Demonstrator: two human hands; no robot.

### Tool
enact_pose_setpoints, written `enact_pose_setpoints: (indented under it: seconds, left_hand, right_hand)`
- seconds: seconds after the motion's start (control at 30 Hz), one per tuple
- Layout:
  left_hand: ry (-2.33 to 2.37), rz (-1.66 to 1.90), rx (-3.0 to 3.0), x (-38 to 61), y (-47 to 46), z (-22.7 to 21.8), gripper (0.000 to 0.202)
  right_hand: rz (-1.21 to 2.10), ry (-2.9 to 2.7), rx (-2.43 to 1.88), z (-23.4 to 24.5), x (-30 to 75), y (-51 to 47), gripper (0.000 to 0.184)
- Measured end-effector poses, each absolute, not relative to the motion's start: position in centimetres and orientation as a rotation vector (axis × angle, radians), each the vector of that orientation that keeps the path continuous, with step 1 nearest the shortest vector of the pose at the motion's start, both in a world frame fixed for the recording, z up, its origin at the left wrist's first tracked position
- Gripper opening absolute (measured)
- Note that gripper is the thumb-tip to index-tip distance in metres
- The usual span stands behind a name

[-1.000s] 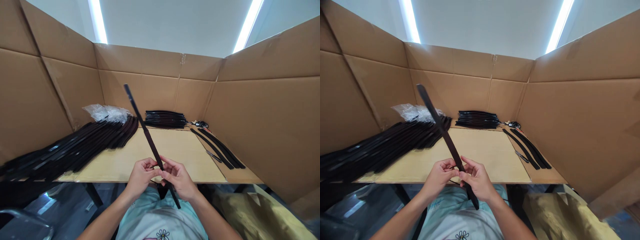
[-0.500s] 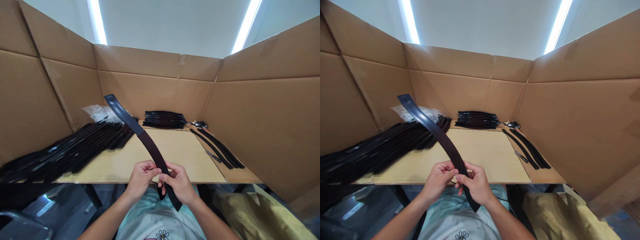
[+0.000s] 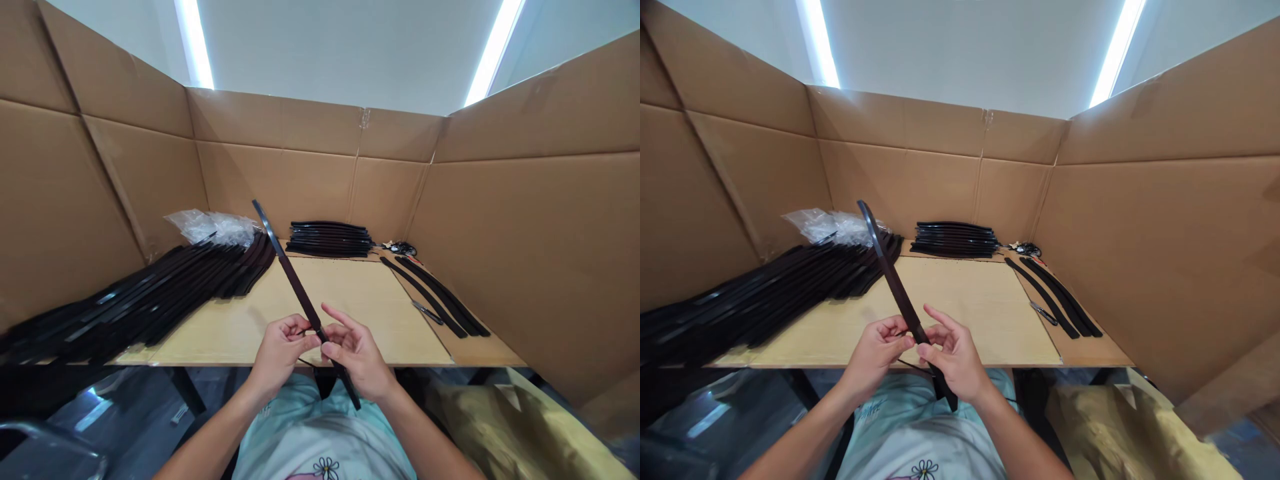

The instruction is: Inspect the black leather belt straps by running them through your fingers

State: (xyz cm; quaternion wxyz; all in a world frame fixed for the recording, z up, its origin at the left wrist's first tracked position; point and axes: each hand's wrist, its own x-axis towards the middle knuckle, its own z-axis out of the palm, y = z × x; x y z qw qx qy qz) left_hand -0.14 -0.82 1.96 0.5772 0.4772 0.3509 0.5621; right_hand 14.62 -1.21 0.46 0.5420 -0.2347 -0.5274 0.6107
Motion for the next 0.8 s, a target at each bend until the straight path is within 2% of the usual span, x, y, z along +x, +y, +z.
enact_pose_setpoints:
  seconds: [0.07,0.23,0.4,0.57,0.7,0.8]
  left_hand:
    - [0.786,1.257,1.117,-0.3,-0.7,1.9,0.034]
    - [0.787,1.231,1.147,-0.5,-0.7,1.8,0.031]
    - [0.797,1.275,1.179,-0.5,-1.0,1.9,0.032]
    - [0.837,1.351,1.218,-0.4,-1.2,2.3,0.029]
    - [0.901,1.414,1.239,-0.4,-0.8,2.2,0.024]
    - [0.866,1.38,1.21,-0.3,-0.7,2.1,0.027]
  right_hand:
    - [1.457,-1.294,-0.603,0.5,14.7,-1.1,0.058]
    - [1.438,-1.403,-0.664,0.9,14.9,-1.3,0.032]
    - [1.465,-1.397,-0.657,1.5,14.9,-1.8,0.031]
    - [1.47,-1.355,-0.566,1.4,15.0,-1.6,0.021]
    - [1.468,-1.285,-0.559,0.6,15.0,-1.2,0.022]
    - [1.464,-1.254,-0.577,0.4,14.6,-1.1,0.039]
